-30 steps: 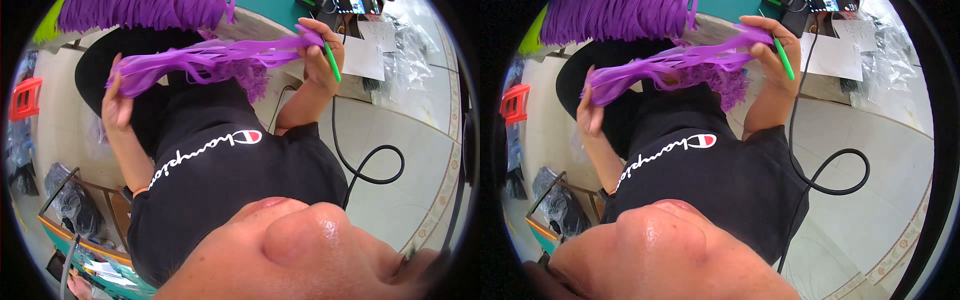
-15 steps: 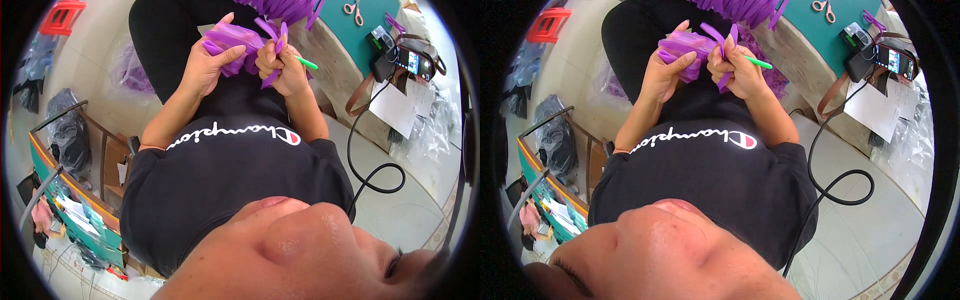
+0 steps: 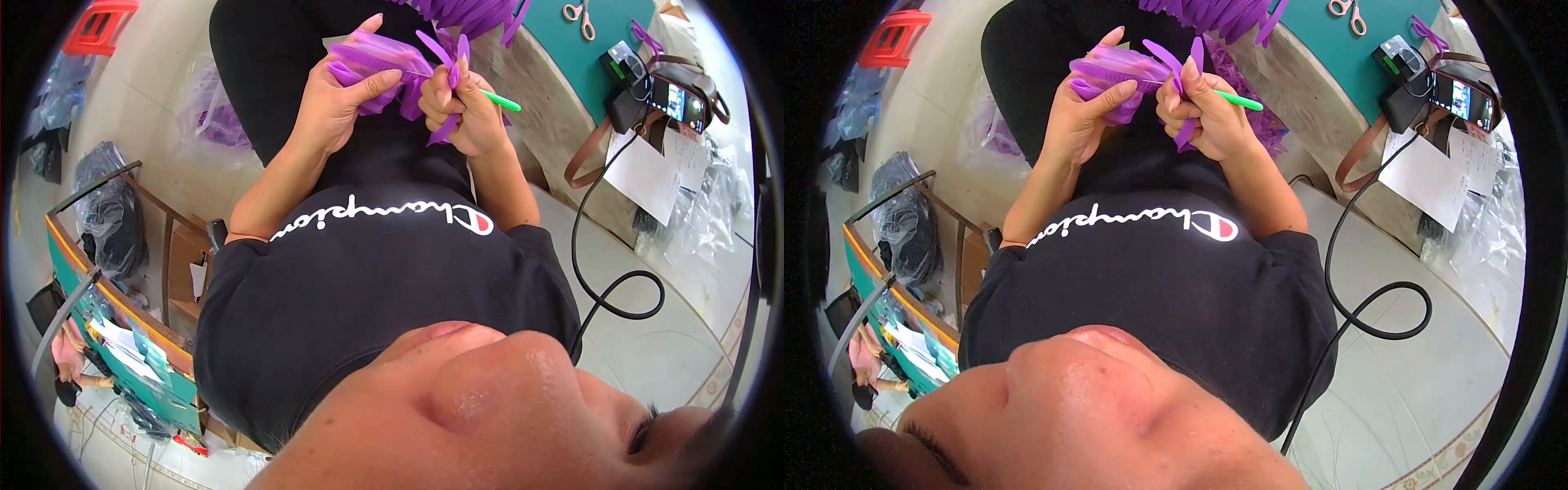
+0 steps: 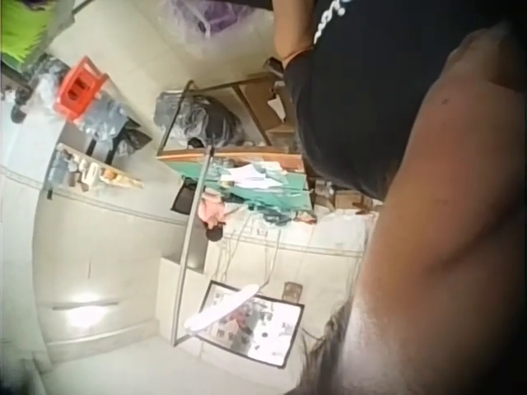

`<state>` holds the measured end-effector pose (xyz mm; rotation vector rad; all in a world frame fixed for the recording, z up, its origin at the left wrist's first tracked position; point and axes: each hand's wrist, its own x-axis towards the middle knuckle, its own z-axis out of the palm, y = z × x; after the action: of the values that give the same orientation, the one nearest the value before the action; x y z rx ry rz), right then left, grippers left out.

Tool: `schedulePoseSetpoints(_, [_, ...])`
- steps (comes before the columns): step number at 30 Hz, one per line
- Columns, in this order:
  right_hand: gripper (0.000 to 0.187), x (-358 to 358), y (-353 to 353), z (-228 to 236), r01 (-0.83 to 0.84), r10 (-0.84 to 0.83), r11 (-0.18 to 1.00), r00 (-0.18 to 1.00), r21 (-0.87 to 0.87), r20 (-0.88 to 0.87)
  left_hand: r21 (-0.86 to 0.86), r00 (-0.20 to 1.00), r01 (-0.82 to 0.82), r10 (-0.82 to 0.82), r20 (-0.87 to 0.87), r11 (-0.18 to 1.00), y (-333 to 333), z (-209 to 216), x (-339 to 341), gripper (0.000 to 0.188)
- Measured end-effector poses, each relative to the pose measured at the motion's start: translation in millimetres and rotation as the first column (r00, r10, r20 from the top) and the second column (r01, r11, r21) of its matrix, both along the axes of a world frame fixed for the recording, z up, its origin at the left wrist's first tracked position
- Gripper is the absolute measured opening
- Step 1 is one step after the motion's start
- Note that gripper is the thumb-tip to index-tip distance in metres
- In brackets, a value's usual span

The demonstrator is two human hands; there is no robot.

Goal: The recorder is braiding or tying purple fabric strips together using a green hook tool.

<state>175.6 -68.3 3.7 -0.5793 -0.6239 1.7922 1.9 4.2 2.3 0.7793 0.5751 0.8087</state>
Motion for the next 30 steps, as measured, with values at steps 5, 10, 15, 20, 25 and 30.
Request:
schedulePoseSetpoints(5, [0.040,3,-1,-3,-0.015,0.014,1.000,0.998,-0.019,-0.065,0.024,1.000,0.004,-0.005,0.015,1.000,0,-3,0,0.068])
schedulePoseSetpoints(10, [0.037,6,-1,-7,-0.044,0.045,0.999,0.990,0.007,-0.132,0.028,1.000,0.005,-0.005,0.009,1.000,0,-3,1,0.067])
schedulePoseSetpoints(15, [0.042,4,-3,-1,0.013,-0.010,0.998,0.999,-0.063,0.048,0.036,1.000,0.015,-0.016,0.009,0.999,0,-7,1,0.067])
schedulePoseSetpoints(20, [0.039,-2,7,-1,0.375,-0.544,0.835,0.456,0.402,0.704,-0.057,0.992,0.121,-0.123,-0.026,0.991,-1,6,-1,0.066])
schedulePoseSetpoints(25, [0.040,94,26,-3,0.680,-0.628,0.722,0.568,0.126,0.533,-0.046,0.573,0.819,-0.815,0.081,0.572,16,11,-21,0.032])
schedulePoseSetpoints(30, [0.032,101,0,-6,0.106,-0.135,0.972,0.983,0.209,0.128,-0.032,0.941,0.337,-0.338,-0.020,0.941,9,-3,-10,0.015])
